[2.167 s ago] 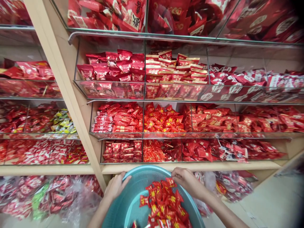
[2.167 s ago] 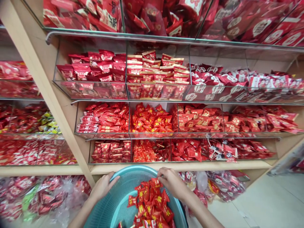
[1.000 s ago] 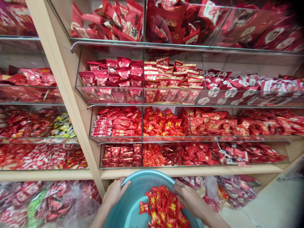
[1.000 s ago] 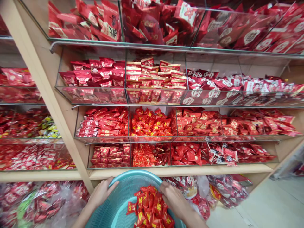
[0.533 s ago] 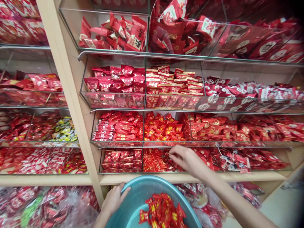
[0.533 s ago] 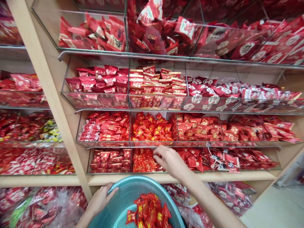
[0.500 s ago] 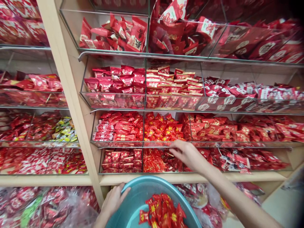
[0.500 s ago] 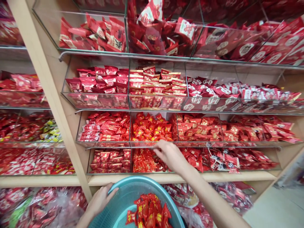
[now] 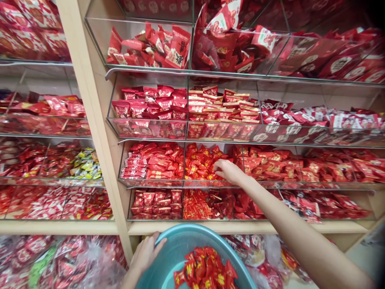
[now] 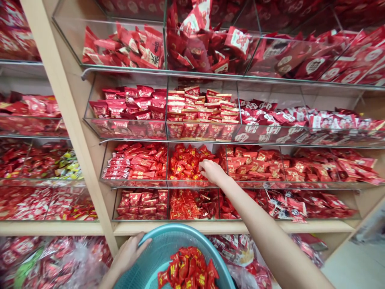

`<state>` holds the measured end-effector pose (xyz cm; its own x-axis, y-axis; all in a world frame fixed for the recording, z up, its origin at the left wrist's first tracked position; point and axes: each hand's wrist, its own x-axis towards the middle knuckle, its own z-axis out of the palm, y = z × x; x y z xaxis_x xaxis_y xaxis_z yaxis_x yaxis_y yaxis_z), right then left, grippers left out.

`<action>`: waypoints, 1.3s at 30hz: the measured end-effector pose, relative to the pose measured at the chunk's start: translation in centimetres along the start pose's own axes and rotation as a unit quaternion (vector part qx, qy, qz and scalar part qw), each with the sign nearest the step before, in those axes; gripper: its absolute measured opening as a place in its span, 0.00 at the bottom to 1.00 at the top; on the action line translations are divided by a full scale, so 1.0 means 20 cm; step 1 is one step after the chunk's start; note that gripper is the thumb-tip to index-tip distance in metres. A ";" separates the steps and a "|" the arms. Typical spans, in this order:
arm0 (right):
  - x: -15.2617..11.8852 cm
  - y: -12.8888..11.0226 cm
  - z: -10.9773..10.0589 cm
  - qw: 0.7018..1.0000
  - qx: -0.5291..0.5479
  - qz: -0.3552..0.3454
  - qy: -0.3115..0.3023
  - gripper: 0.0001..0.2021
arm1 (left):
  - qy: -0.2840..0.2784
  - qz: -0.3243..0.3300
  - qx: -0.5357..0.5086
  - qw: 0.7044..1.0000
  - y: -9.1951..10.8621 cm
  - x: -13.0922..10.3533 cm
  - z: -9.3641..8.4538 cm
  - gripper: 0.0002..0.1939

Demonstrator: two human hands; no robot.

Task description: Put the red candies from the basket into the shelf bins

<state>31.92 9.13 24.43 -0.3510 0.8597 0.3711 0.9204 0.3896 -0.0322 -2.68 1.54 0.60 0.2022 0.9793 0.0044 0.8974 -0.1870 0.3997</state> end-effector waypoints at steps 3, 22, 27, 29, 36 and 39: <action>0.00 0.00 0.00 1.000 -0.024 -0.005 -0.001 0.03 | -0.002 0.003 -0.003 1.000 0.00 0.00 0.00 0.24; -0.07 -0.03 -0.22 0.982 0.091 -0.051 0.158 0.06 | -0.018 -0.017 0.008 1.000 0.02 0.00 -0.02 0.25; -0.27 -0.20 -0.31 0.972 0.142 -0.060 0.175 0.08 | -0.027 -0.017 0.008 0.999 0.03 0.00 -0.02 0.25; -0.37 -0.27 -0.25 0.972 0.177 -0.055 0.146 0.08 | -0.029 -0.013 0.006 0.999 0.02 0.00 -0.02 0.26; -0.71 -0.37 0.29 0.952 0.294 -0.008 -0.085 0.06 | -0.015 -0.003 0.003 1.000 0.01 0.01 -0.01 0.24; -0.83 -0.36 0.47 0.945 0.296 0.019 -0.136 0.04 | -0.019 -0.008 -0.001 1.000 0.02 0.00 -0.01 0.24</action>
<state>29.50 -4.75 9.77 -0.4248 0.8988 0.1084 0.7037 0.4032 -0.5850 -2.43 1.52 1.02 0.2016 0.9788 -0.0364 0.8999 -0.1704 0.4014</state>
